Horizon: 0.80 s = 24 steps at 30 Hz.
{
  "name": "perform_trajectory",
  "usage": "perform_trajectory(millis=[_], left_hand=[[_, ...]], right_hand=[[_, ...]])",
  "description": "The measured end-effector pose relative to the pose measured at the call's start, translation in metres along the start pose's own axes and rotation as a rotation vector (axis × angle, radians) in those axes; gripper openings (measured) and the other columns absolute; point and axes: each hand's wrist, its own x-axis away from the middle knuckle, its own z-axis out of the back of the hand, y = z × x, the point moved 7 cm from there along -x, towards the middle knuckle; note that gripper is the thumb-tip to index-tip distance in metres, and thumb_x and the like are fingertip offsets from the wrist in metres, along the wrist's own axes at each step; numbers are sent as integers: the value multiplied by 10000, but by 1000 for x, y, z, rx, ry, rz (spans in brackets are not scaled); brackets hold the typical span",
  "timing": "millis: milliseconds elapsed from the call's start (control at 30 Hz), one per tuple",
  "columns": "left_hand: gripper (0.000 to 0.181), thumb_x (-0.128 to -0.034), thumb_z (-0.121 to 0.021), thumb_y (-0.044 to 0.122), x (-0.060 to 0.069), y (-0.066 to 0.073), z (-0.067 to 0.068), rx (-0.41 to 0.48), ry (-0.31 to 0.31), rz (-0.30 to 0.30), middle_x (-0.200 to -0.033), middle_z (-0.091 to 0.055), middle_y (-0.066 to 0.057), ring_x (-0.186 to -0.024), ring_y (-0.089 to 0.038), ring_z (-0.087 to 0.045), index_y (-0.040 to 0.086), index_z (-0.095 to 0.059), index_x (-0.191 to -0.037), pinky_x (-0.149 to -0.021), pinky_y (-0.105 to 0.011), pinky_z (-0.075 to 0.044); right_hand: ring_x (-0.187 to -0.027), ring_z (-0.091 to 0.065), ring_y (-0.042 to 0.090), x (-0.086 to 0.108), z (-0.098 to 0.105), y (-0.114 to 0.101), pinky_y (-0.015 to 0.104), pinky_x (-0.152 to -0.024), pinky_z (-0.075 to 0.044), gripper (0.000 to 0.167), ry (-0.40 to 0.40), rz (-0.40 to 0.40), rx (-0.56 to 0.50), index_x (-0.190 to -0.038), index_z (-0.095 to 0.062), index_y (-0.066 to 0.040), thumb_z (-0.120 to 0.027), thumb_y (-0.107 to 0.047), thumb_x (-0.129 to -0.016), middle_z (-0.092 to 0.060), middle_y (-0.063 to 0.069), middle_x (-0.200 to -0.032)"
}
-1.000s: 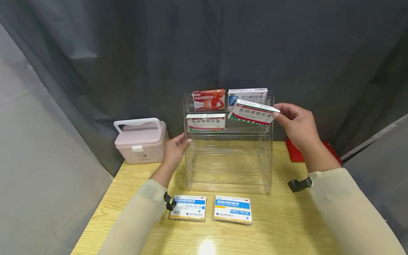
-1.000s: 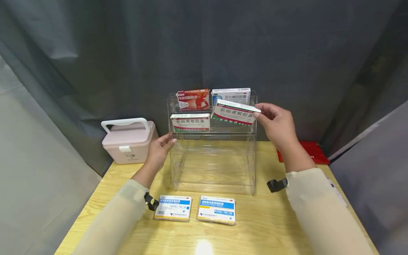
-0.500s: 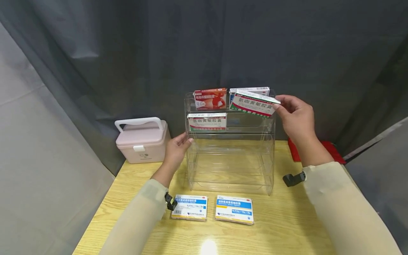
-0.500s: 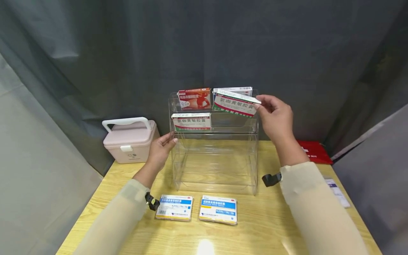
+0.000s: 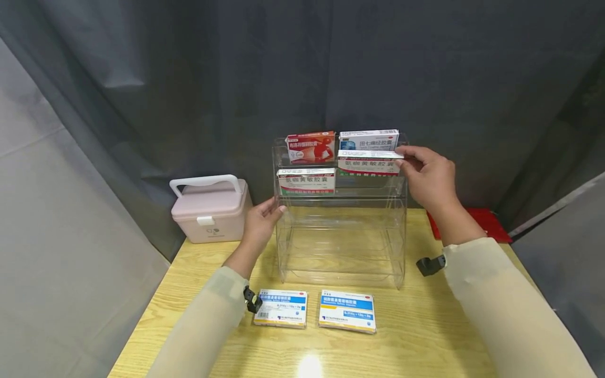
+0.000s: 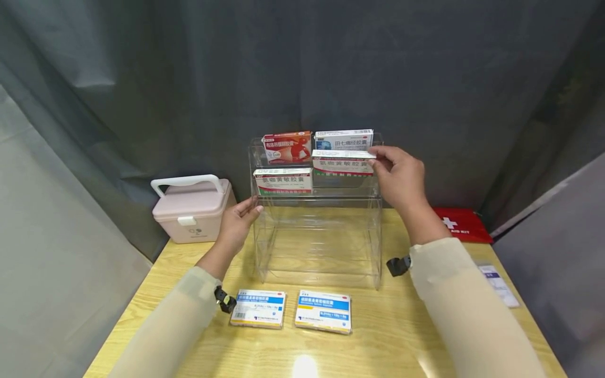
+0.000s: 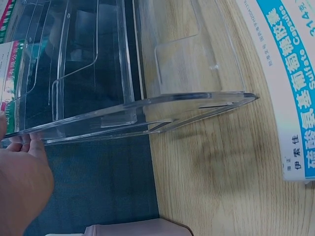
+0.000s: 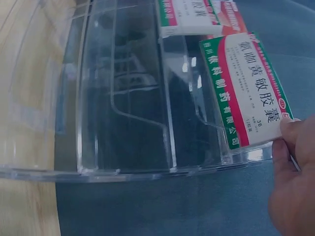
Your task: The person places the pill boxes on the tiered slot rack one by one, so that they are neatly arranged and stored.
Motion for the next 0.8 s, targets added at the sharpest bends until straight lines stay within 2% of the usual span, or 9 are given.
perform_trajectory(millis=[133,200,233,300,367,400,500,567,800], left_hand=[[572,-1038,-773,165,0,-1,0,12,0,-1,-1576,-606,-197,-1495,-331,-574,-26,-571,-1538,-1232,-378,-524],[571,-1037,-774,165,0,-1,0,14,-1,-1,-1577,-606,-195,-1494,-328,-576,-25,-574,-1536,-1229,-375,-526],[571,-1038,-773,165,0,-1,0,15,-3,-2,-1579,-604,-195,-1495,-329,-574,-25,-572,-1538,-1230,-378,-525],[574,-1038,-773,169,0,-1,0,17,-5,-1,-1582,-601,-194,-1497,-328,-573,-20,-570,-1540,-1230,-377,-525],[573,-1040,-771,170,0,-1,0,17,-7,-2,-1583,-601,-193,-1498,-326,-572,-19,-570,-1541,-1229,-375,-526],[574,-1039,-773,173,0,-1,0,17,-6,-2,-1583,-601,-191,-1498,-324,-571,-20,-571,-1541,-1228,-373,-526],[569,-1041,-767,154,0,0,0,27,-8,-9,-1592,-592,-194,-1506,-326,-562,-32,-566,-1540,-1227,-367,-525],[567,-1043,-761,138,0,1,-1,34,-11,-16,-1599,-582,-199,-1513,-333,-553,-41,-558,-1542,-1226,-369,-524],[567,-1044,-753,108,2,3,-2,39,-18,-31,-1609,-569,-206,-1521,-347,-540,-59,-544,-1544,-1229,-369,-516]], right_hand=[[-1120,-760,303,2,-6,-1,-64,-769,-378,305,-18,75,24,-1360,-767,-108,-708,-67,-1064,-752,152,-1319],[-1139,-761,323,2,-9,-1,4,-819,-483,294,-19,111,39,-1342,-771,-81,-708,-41,-1058,-752,165,-1331],[-1151,-756,332,3,-10,-2,79,-859,-551,291,-20,128,52,-1335,-773,-72,-708,-31,-1054,-749,171,-1341],[-1200,-733,358,4,-12,-4,301,-957,-641,286,-27,173,90,-1328,-770,-49,-705,-20,-1051,-742,190,-1359],[-1256,-692,383,5,-15,-7,540,-1040,-622,291,-49,218,148,-1333,-756,-29,-702,-10,-1048,-726,206,-1385],[-1277,-671,396,6,-16,-8,605,-1067,-596,292,-62,240,179,-1335,-749,-19,-700,-6,-1047,-719,216,-1393],[-1311,-620,404,7,-21,-10,630,-1129,-561,284,-102,275,268,-1329,-736,-3,-694,-7,-1048,-707,221,-1405],[-1295,-618,397,8,-23,-10,604,-1130,-573,255,-119,292,312,-1295,-741,14,-701,-9,-1045,-712,219,-1386],[-1284,-612,398,11,-28,-13,575,-1153,-565,232,-159,315,398,-1250,-739,52,-727,-39,-1038,-716,228,-1346]])
